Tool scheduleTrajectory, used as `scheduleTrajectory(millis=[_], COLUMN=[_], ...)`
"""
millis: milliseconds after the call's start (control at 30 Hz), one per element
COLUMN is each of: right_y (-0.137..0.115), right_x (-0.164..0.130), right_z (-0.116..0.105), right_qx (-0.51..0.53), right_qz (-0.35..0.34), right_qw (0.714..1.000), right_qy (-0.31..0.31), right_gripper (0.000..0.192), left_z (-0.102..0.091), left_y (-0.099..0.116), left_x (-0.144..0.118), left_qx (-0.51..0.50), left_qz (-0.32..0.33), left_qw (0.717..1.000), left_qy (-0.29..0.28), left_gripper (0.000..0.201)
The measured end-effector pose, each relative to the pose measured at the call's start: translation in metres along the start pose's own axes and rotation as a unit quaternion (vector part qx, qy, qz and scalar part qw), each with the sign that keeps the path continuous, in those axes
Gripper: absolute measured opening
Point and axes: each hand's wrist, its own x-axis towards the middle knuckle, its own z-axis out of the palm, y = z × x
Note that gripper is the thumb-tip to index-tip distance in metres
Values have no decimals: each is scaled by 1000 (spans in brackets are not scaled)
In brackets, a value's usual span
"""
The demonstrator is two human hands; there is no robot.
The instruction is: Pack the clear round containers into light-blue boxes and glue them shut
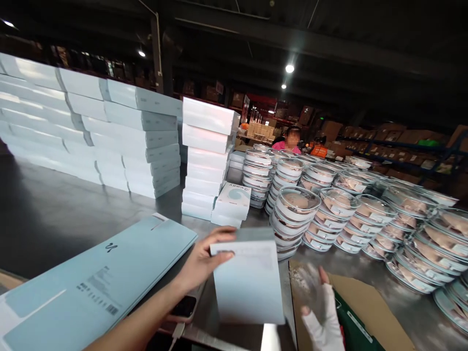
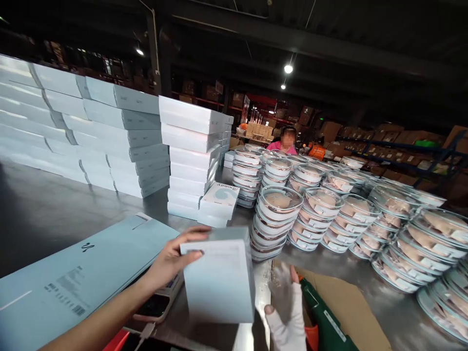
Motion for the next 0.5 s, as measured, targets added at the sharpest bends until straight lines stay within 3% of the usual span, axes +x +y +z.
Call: scheduleTrajectory(millis=[67, 133, 233, 300, 367, 500], right_y=[5, 3, -12, -27, -41, -47], right_x=[-11, -14, 10, 45, 92, 188], right_z=[10, 23, 39, 48, 58, 97], right_qx=[31, 25, -27, -94, -188, -348], right_qz=[30, 42, 56, 71, 69, -10], right_qw=[999, 999, 998, 993, 979, 937], right_qy=[7, -4, 4, 23, 32, -35], right_gripper=[71, 73, 69, 71, 75, 65], left_z=[4, 6, -14, -48, -92, -172], left_y=[-3, 0, 12, 20, 23, 16], left_x=[-2, -3, -1, 2, 2, -15], left_qx=[2, 19, 90, 172, 276, 473], left_qz=[-28, -41, -37, -32, -38, -96], left_qw=[998, 998, 994, 981, 953, 860], left_qy=[48, 54, 53, 83, 122, 165], left_gripper=[52, 55, 62, 67, 60, 52])
